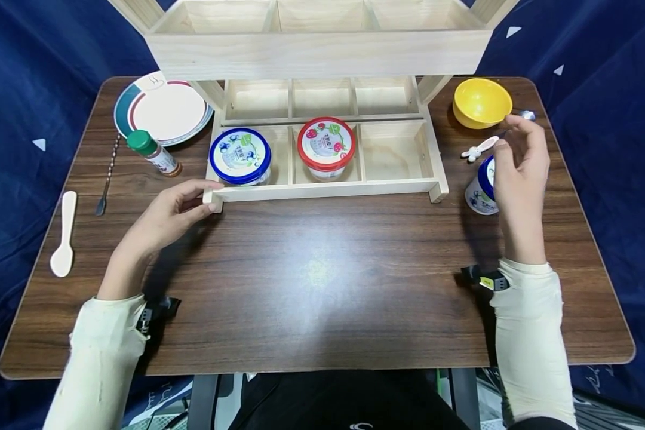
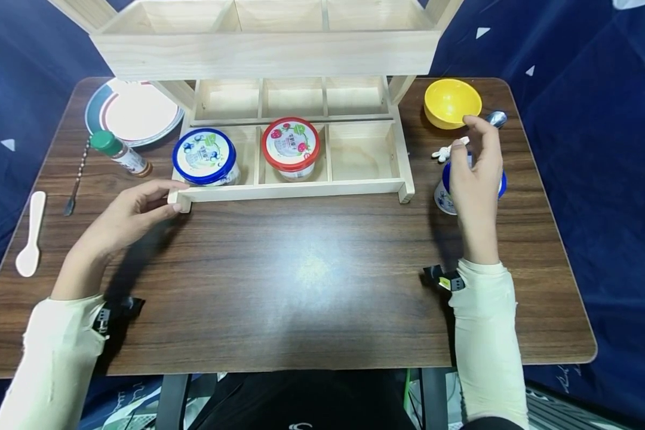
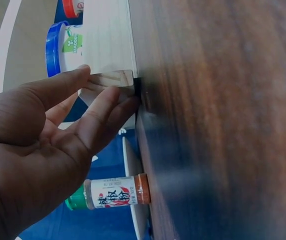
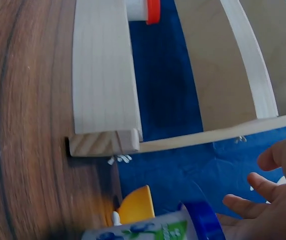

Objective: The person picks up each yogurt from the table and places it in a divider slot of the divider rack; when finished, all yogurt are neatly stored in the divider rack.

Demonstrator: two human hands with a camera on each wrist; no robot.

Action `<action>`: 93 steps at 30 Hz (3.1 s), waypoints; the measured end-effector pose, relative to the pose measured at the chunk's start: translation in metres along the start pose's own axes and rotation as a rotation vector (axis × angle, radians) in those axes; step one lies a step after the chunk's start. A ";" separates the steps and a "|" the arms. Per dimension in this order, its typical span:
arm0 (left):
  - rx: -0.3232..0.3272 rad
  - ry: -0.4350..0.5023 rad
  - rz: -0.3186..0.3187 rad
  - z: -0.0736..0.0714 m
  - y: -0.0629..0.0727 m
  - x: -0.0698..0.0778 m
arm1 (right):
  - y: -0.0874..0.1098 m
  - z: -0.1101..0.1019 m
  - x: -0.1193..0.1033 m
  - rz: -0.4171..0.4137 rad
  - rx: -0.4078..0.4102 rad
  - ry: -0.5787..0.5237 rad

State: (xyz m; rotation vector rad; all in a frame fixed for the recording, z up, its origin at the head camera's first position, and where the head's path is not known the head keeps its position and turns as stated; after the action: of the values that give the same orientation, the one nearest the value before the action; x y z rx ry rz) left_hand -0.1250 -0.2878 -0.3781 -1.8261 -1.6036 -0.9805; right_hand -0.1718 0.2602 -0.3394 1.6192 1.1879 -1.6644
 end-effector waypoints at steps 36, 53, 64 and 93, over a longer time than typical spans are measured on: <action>0.001 -0.004 -0.006 0.001 -0.002 0.001 | 0.001 -0.069 0.029 0.089 0.216 -0.025; 0.001 0.020 -0.025 0.002 -0.002 0.001 | 0.011 -0.068 0.047 0.219 0.198 -0.189; 0.003 0.008 -0.034 0.001 -0.001 0.001 | 0.014 -0.067 0.058 0.265 0.164 -0.198; -0.006 0.013 -0.001 0.001 -0.001 -0.001 | 0.007 -0.051 0.037 0.264 0.087 -0.192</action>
State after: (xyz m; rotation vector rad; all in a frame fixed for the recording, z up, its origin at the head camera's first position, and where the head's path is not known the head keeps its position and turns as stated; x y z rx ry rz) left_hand -0.1256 -0.2881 -0.3796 -1.8195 -1.5950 -0.9969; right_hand -0.1454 0.3075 -0.3713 1.5503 0.7817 -1.6743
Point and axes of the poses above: each hand's wrist, its own y-axis away from the middle knuckle, its own z-axis out of the palm, x = y × z, the point moved 3 cm from there along -y, towards the middle knuckle, and after that the axes turned 6 degrees about x, right-handed, at the moved point
